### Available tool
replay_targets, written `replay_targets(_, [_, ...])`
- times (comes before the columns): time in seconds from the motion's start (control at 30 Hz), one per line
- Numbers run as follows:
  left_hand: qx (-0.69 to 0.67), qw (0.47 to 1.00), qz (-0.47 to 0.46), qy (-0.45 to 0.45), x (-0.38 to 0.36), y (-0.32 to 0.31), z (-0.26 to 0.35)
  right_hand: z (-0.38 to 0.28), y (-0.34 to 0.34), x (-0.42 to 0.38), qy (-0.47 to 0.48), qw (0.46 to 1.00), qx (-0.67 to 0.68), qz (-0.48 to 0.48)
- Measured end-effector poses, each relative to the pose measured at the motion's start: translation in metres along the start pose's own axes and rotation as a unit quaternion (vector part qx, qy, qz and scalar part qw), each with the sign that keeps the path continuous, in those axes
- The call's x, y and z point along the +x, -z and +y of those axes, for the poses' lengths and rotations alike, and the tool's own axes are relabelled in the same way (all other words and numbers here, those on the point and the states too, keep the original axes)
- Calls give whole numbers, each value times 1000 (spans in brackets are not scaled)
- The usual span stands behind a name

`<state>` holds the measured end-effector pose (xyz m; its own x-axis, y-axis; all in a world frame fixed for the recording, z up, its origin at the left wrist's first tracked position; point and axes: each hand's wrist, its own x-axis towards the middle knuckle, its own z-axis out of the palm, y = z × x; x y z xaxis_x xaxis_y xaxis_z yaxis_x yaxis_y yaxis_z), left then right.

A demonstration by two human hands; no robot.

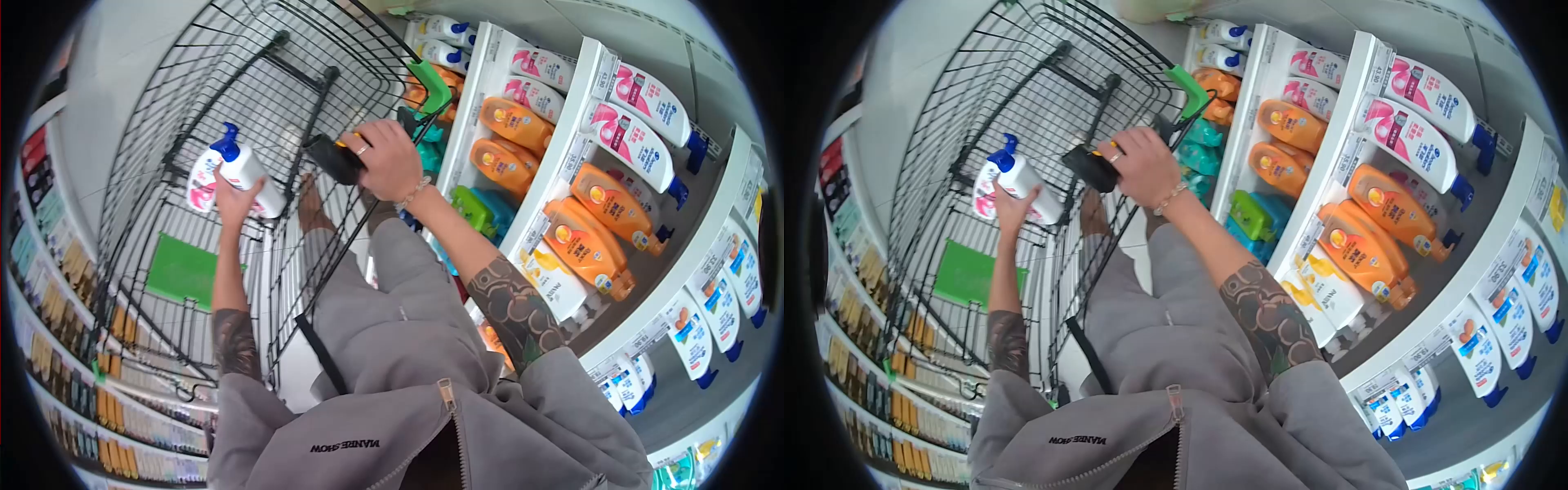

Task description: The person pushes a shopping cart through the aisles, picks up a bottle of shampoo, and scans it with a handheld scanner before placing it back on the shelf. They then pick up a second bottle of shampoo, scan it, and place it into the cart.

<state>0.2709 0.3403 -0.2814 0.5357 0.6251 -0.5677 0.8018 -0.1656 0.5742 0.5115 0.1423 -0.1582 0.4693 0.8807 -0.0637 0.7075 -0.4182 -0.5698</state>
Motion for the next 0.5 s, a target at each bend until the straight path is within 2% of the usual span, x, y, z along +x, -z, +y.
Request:
replay_targets(0.07, [-68,997,26,-7,-16,26,39,-3,6,1,-10,1000,4,-23])
replay_targets(0.1, [-100,994,35,-23,-24,38,49,-4,6,0,-6,1000,11,-4])
replay_targets(0.2, [-233,971,50,-5,-63,90,113,-3,8,-6,-12,999,-7,-34])
replay_targets(0.27, [-327,943,51,24,-91,125,145,-18,30,-9,-43,999,17,23])
replay_targets(0.3, [-318,946,54,21,-99,139,150,-26,43,-14,-74,995,30,59])
replay_targets(0.33, [-442,897,10,11,-108,151,157,-34,55,-22,-73,995,36,63])
replay_targets(0.37, [-558,829,-37,4,-120,160,165,-41,70,-33,-176,975,114,72])
replay_targets(0.4, [-561,825,-62,-35,-125,164,179,-51,86,-47,-280,938,190,77])
replay_targets(0.43, [-558,827,-64,-32,-132,164,200,-65,116,-55,-284,936,193,77])
replay_targets(0.47, [-609,791,-48,-44,-138,161,226,-80,158,-56,-358,851,384,-4])
replay_targets(0.5, [-657,751,-32,-59,-142,157,249,-92,192,-58,-410,720,555,-83])
